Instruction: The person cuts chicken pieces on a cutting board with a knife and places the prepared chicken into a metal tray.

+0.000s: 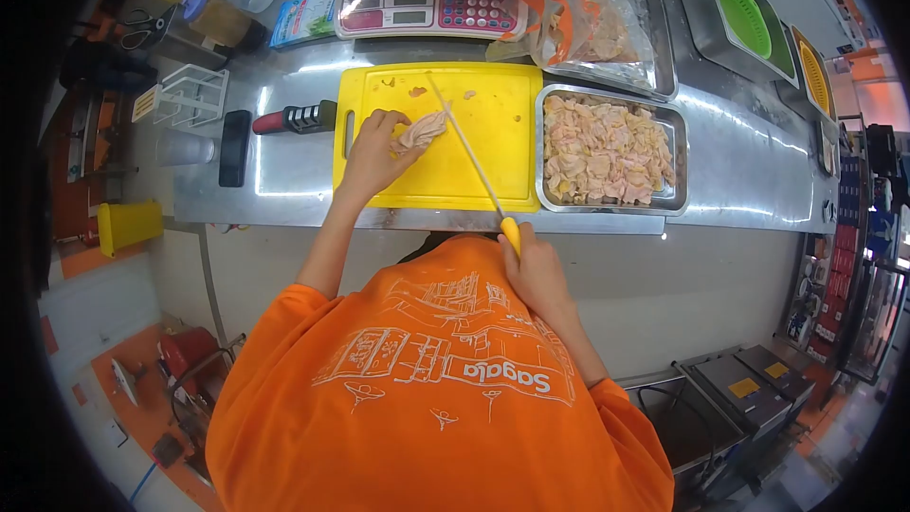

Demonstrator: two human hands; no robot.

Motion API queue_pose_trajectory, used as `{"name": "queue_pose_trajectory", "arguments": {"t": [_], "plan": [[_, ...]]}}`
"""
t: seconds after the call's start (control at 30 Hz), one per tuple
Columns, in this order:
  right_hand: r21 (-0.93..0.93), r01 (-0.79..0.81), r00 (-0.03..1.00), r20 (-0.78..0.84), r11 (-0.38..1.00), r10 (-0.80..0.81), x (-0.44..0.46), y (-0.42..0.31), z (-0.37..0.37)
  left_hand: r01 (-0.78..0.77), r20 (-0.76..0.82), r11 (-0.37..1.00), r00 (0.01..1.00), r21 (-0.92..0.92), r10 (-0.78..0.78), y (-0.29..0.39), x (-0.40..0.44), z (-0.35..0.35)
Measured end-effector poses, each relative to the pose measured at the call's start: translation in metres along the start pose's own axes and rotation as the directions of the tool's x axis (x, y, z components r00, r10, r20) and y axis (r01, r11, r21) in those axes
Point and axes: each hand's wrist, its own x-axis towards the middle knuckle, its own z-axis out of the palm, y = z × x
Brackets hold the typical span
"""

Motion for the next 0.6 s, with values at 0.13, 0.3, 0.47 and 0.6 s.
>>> {"name": "queue_pose_trajectory", "arguments": {"t": [0.13, 0.3, 0.47, 0.6], "plan": [[-0.062, 0.074, 0.996, 0.048, 0.995, -0.071, 0.003, -0.003, 0.013, -0.023, -0.037, 0.999, 0.999, -0.029, 0.022, -0.008, -0.005, 0.029], [-0.132, 0.072, 0.994, 0.087, 0.989, -0.061, -0.001, -0.005, 0.007, -0.051, -0.168, 0.998, 0.985, -0.048, 0.042, -0.004, -0.007, 0.03], [-0.19, 0.056, 0.992, 0.12, 0.98, -0.033, 0.003, -0.002, 0.011, -0.048, -0.166, 0.996, 0.986, -0.082, 0.034, -0.012, -0.007, 0.044], [-0.317, 0.06, 0.996, 0.076, 0.947, -0.038, 0.02, -0.011, 0.011, -0.096, -0.17, 0.995, 0.981, -0.005, 0.094, -0.021, -0.013, 0.053]]}}
